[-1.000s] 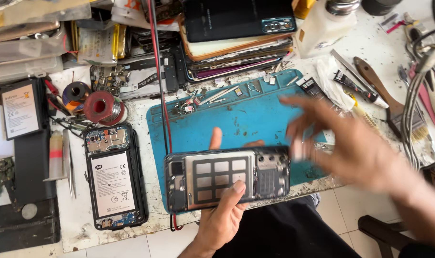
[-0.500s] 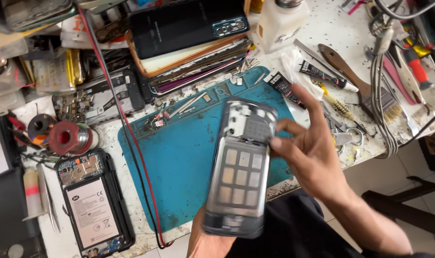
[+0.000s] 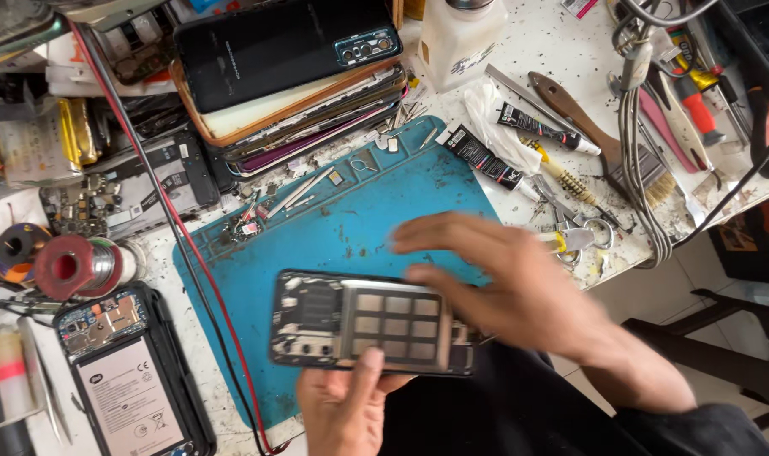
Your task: The person picks up a smartphone, wipes its back with a tissue, pries open the back cover by hand, removes the cover, and uses a screwdriver to work on the internal components of the opened phone on a blue mat.
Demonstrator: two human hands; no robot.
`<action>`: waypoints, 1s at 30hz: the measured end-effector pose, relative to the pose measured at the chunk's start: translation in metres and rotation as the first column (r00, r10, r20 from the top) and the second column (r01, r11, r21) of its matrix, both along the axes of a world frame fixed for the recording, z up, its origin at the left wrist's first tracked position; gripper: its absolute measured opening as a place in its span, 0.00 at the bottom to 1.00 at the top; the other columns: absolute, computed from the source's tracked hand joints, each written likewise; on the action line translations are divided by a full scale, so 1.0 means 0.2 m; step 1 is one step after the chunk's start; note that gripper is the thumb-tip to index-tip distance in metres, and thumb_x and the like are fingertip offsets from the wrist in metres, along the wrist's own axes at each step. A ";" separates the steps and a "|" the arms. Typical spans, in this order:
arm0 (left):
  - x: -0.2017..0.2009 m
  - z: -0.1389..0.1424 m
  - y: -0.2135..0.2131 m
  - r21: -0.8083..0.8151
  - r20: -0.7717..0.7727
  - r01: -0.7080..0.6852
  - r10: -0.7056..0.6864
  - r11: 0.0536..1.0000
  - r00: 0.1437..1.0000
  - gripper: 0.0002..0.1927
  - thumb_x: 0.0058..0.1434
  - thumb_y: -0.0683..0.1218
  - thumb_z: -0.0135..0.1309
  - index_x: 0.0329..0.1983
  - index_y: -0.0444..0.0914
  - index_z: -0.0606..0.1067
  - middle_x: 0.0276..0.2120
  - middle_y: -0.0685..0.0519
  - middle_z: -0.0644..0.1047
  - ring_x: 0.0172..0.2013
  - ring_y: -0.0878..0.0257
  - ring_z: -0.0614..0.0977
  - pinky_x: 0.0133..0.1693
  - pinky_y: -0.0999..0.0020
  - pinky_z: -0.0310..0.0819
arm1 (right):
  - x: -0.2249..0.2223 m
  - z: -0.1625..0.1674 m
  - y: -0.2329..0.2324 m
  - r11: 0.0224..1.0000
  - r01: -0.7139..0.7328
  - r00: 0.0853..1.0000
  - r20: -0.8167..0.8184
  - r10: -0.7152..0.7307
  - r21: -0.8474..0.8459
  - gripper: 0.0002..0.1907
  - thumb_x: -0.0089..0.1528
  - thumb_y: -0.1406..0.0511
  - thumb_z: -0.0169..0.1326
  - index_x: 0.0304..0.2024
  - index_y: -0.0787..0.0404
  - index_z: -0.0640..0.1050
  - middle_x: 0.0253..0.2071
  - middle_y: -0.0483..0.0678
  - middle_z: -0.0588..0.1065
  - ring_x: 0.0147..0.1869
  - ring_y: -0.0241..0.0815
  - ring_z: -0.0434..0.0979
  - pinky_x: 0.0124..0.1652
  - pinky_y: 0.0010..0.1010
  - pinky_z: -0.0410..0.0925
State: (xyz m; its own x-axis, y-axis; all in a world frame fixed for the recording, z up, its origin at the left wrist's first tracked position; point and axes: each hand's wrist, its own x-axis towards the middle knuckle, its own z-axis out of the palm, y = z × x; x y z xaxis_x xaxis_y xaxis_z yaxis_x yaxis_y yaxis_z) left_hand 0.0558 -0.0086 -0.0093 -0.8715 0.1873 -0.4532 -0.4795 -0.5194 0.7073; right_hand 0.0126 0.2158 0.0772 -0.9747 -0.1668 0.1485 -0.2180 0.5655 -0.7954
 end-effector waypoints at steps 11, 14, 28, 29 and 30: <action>-0.05 -0.03 0.04 0.160 -0.149 -0.240 0.264 0.957 0.953 0.10 0.70 0.33 0.50 0.53 0.26 0.75 0.47 0.41 0.81 0.46 0.54 0.85 0.48 0.53 0.87 | 0.14 -0.09 0.37 0.878 0.041 0.997 -0.083 -0.001 0.477 0.16 0.53 0.63 0.64 0.45 0.55 0.83 0.46 0.43 0.80 0.51 0.45 0.81 0.50 0.38 0.74; -0.04 -0.01 0.10 0.198 -0.099 -0.227 0.250 0.954 0.963 0.11 0.69 0.35 0.50 0.53 0.26 0.76 0.46 0.42 0.81 0.45 0.55 0.85 0.48 0.54 0.86 | 0.13 -0.11 0.38 0.943 0.098 0.987 -0.155 -0.050 0.317 0.12 0.56 0.64 0.65 0.43 0.56 0.82 0.49 0.45 0.80 0.50 0.40 0.82 0.44 0.30 0.76; 0.05 -0.09 0.23 0.176 -0.104 -0.092 0.112 0.980 0.988 0.11 0.73 0.35 0.52 0.55 0.25 0.74 0.51 0.41 0.78 0.51 0.56 0.82 0.54 0.57 0.82 | -0.03 -0.07 0.12 0.908 -0.160 0.968 -0.117 0.221 0.388 0.44 0.52 0.54 0.69 0.65 0.62 0.66 0.61 0.55 0.72 0.64 0.54 0.74 0.59 0.44 0.71; 0.04 -0.06 0.21 0.113 -0.089 -0.077 0.087 0.991 0.992 0.15 0.69 0.35 0.53 0.58 0.26 0.72 0.55 0.42 0.77 0.54 0.56 0.81 0.54 0.58 0.81 | -0.03 -0.08 0.11 0.896 -0.225 0.956 -0.092 0.280 0.383 0.48 0.52 0.52 0.69 0.68 0.62 0.63 0.62 0.55 0.71 0.65 0.54 0.73 0.61 0.45 0.70; 0.03 -0.03 0.19 0.052 -0.075 -0.059 0.063 0.997 0.995 0.21 0.65 0.35 0.54 0.61 0.28 0.70 0.59 0.43 0.76 0.57 0.56 0.80 0.54 0.59 0.80 | -0.03 -0.08 0.10 0.896 -0.252 0.956 -0.049 0.289 0.365 0.48 0.52 0.52 0.69 0.68 0.62 0.63 0.62 0.55 0.71 0.65 0.55 0.73 0.59 0.45 0.70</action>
State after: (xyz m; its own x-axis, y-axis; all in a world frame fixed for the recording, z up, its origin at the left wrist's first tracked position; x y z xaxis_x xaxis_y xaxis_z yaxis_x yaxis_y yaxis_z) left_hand 0.0623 0.0290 -0.0153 -0.9136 0.1529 -0.3767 -0.3914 -0.5813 0.7134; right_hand 0.0065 0.2366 0.0618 -0.8677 -0.4811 0.1250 -0.4697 0.7116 -0.5225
